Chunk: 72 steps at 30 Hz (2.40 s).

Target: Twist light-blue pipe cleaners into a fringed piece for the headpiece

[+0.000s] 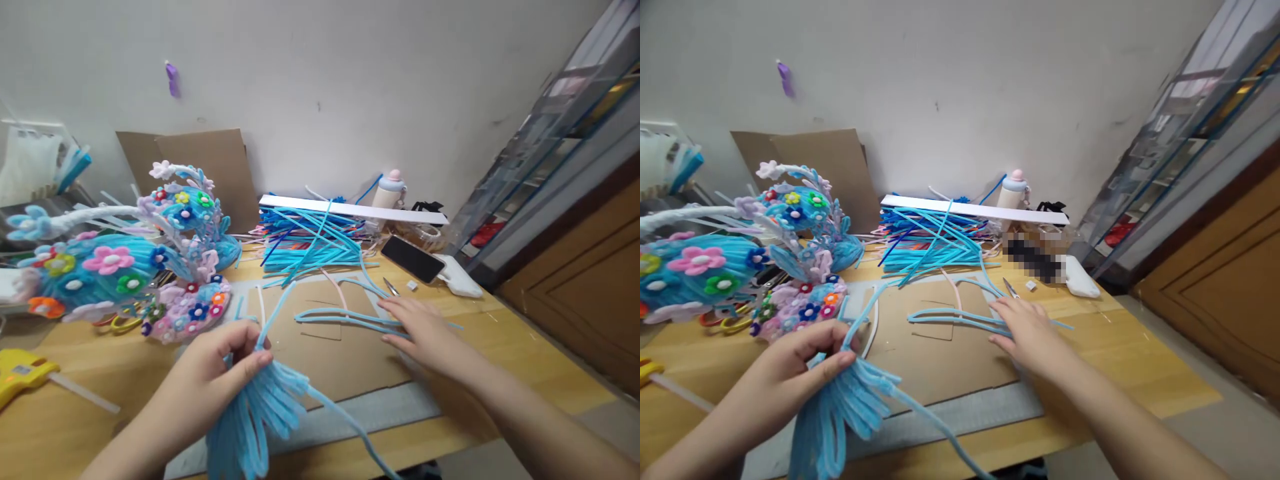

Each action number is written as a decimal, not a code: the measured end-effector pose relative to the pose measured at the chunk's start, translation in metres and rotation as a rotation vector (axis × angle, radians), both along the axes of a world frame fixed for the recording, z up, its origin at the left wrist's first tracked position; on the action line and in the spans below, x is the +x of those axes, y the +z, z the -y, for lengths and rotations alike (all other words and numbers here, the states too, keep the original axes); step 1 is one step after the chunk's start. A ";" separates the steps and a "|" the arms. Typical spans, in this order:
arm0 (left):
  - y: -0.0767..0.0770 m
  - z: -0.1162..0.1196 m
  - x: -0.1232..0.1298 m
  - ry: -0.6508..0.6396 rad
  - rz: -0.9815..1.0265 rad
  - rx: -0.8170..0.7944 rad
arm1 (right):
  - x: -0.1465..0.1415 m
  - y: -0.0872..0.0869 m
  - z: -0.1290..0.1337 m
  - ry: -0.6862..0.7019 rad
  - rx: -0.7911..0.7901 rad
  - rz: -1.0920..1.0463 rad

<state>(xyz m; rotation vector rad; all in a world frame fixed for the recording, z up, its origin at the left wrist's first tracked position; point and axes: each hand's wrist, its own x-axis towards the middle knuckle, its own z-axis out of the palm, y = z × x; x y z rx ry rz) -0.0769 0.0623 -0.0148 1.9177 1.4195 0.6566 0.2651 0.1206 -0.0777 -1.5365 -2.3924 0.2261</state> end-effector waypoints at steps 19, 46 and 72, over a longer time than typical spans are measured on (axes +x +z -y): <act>-0.030 -0.006 -0.005 0.089 -0.005 -0.022 | 0.024 0.001 -0.043 -0.338 0.042 -0.043; -0.003 -0.022 0.029 0.057 -0.018 -0.009 | -0.110 -0.022 -0.044 0.080 -0.114 0.176; -0.027 -0.038 0.030 -0.041 -0.026 0.015 | -0.106 -0.001 -0.001 0.023 -0.816 -1.193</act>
